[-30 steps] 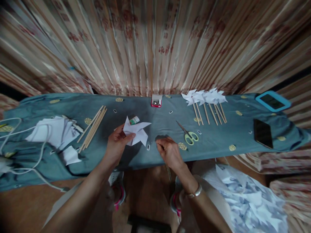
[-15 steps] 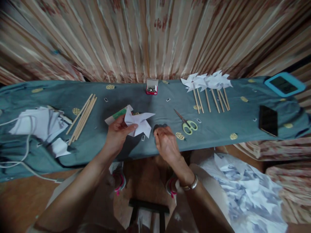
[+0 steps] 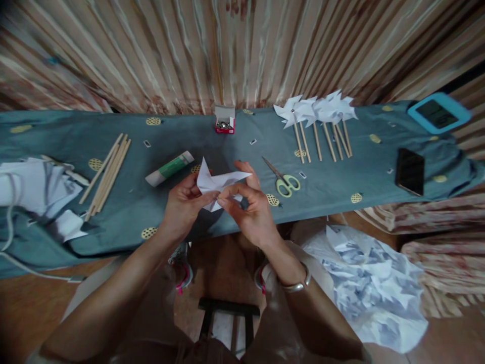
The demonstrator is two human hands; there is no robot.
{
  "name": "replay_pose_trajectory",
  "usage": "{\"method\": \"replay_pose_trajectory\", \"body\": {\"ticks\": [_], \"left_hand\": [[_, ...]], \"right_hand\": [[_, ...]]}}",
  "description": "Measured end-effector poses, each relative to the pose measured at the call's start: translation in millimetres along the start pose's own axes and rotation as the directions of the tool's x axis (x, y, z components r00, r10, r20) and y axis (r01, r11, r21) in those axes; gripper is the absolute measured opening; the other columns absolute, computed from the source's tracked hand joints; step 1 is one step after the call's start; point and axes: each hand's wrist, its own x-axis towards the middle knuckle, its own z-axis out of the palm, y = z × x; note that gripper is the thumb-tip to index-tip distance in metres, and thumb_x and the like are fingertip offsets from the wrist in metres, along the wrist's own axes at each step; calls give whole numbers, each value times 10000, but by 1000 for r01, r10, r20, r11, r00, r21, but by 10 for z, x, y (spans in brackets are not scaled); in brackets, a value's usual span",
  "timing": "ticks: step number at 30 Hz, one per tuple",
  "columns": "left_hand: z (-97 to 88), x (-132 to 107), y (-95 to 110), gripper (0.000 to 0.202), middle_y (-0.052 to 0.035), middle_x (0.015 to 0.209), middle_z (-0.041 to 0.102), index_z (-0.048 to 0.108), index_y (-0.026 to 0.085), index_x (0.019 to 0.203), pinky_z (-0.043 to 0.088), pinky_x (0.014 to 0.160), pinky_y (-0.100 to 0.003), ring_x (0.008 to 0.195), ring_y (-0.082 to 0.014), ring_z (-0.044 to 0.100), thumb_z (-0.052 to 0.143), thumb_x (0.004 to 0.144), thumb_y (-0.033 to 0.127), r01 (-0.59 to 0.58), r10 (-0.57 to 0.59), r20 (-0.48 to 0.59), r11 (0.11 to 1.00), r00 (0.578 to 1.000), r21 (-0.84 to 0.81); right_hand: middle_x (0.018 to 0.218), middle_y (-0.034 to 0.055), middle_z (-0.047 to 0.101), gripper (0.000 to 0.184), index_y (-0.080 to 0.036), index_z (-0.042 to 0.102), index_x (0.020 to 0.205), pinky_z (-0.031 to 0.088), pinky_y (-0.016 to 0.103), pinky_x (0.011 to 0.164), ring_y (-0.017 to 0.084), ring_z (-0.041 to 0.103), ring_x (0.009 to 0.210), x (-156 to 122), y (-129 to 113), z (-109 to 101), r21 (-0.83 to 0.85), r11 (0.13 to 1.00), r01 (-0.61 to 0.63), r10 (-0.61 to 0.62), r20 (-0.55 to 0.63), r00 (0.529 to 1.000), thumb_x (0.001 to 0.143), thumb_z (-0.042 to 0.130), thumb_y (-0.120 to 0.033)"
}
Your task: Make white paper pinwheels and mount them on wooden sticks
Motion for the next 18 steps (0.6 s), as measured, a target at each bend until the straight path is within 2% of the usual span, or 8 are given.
{"method": "replay_pose_trajectory", "body": {"ticks": [7,10,14,18], "left_hand": [[-8,-5,-48,545,-4,821,758,667,165,1060,543,659,-253,731,-174,701,882,577,296,9,-8,48,1000,999,-10],[-22,0,-56,547,0,827,760,667,168,1077,548,670,-254,743,-172,704,880,588,288,8,-8,65,1000,998,-6],[-38,5,-62,498,15,824,761,677,177,1060,543,656,-236,719,-149,697,872,613,279,2,-1,84,1000,996,-10],[-52,14,-82,518,-13,888,773,673,178,1100,555,677,-256,757,-170,708,870,635,293,-11,10,109,1000,994,1]], "right_hand": [[1232,32,646,40,-286,699,800,322,475,1165,250,454,1375,27,59,-19,203,978,-41,38,19,999,823,731,-276],[1209,32,658,49,-292,712,793,297,472,1169,252,454,1368,33,76,-19,289,955,-59,57,17,998,798,760,-292],[1211,26,655,56,-292,721,774,281,470,1175,251,491,1316,46,94,-26,331,939,-93,86,35,996,788,769,-315],[1301,21,607,49,-286,732,786,297,463,1167,246,523,1276,48,118,-37,358,924,-132,119,58,991,780,774,-310]]}}
